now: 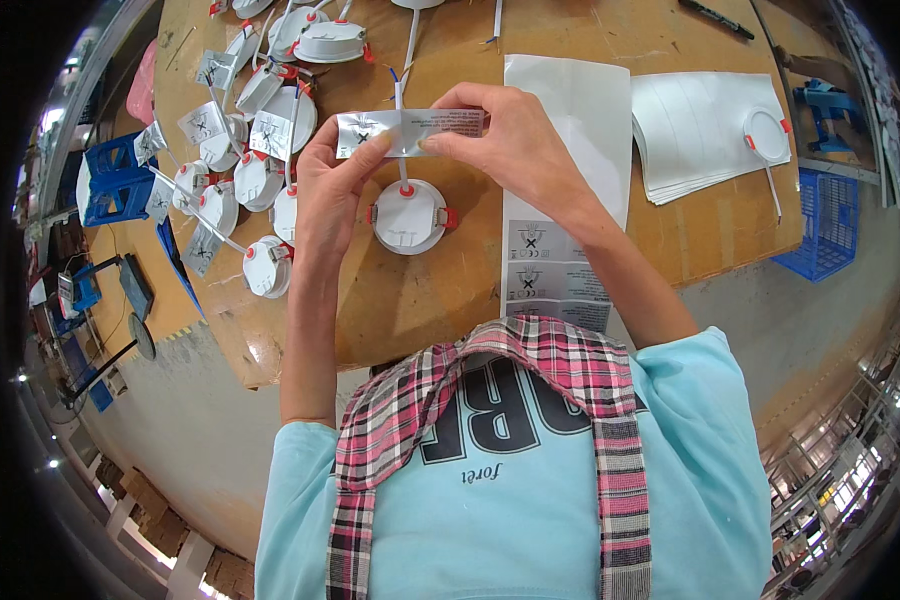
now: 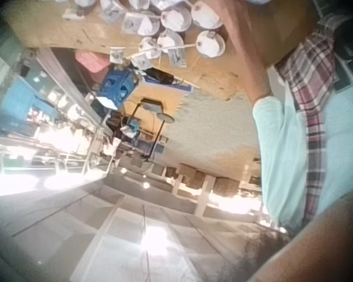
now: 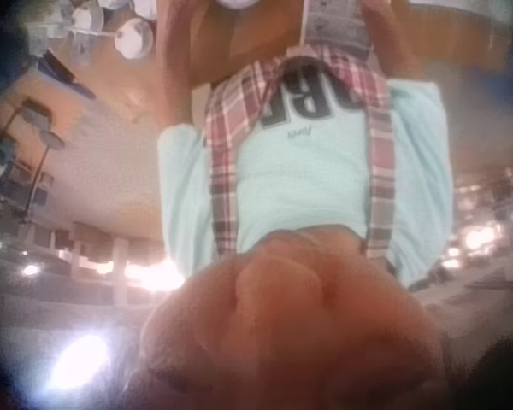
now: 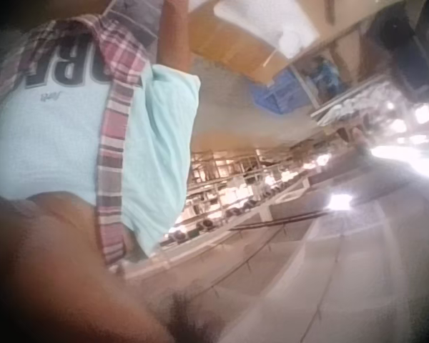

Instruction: The recorder is applying labels to small white light fixtures and organizing wires for assembly at a factory workbench.

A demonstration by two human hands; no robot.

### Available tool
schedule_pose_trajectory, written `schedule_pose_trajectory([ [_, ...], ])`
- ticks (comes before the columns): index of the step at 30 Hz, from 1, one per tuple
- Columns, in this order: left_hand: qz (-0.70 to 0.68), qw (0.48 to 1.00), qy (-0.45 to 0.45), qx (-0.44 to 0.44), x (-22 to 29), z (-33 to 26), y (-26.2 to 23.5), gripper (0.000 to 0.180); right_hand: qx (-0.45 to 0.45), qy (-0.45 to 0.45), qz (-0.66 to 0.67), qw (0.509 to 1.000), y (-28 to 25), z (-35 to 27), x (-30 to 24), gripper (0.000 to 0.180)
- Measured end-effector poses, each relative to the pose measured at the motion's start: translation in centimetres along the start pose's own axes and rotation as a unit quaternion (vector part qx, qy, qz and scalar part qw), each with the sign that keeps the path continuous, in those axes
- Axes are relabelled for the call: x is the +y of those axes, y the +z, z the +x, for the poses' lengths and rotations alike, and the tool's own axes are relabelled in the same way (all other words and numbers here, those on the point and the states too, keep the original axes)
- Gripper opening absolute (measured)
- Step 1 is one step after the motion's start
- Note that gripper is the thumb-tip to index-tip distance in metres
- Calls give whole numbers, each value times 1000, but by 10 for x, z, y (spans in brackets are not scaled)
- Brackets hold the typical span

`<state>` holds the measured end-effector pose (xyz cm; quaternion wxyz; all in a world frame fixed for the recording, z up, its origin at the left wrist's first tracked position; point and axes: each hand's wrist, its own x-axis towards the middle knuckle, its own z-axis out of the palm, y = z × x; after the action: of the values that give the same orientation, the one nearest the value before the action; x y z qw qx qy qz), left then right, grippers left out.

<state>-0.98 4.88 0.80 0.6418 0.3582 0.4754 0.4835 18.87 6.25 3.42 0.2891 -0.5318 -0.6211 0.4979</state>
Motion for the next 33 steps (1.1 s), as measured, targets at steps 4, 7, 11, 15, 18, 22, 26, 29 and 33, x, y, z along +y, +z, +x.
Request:
schedule_pose_trajectory([
  [4,14,1000,-1,-10,2,-3,2,30,-1,-8,-13,1000,0,0,3,28],
  [7,1,1000,8,-5,-2,-2,2,30,1,-25,-7,1000,2,-1,3,27],
  [11,-6,1000,-7,-12,0,-3,2,31,-12,-16,-7,1000,0,-2,6,30],
  [15,-21,1000,-13,-12,-1,-2,-1,32,-17,-3,13,1000,-8,0,13,32],
  [18,-28,999,-34,-19,0,-4,0,32,-1,-31,11,999,-18,5,18,30],
  [22,-42,997,-58,-40,-4,-3,1,33,-4,-48,-22,999,-15,18,5,29],
  [26,-36,996,-65,-45,-1,-3,4,32,-41,-3,-10,999,-3,27,-1,30],
  [29,-3,997,-72,-26,-3,-1,3,29,-30,6,4,1000,1,27,0,32],
  [33,-5,999,-38,-7,-7,-1,3,27,19,-17,14,1000,6,23,6,32],
])
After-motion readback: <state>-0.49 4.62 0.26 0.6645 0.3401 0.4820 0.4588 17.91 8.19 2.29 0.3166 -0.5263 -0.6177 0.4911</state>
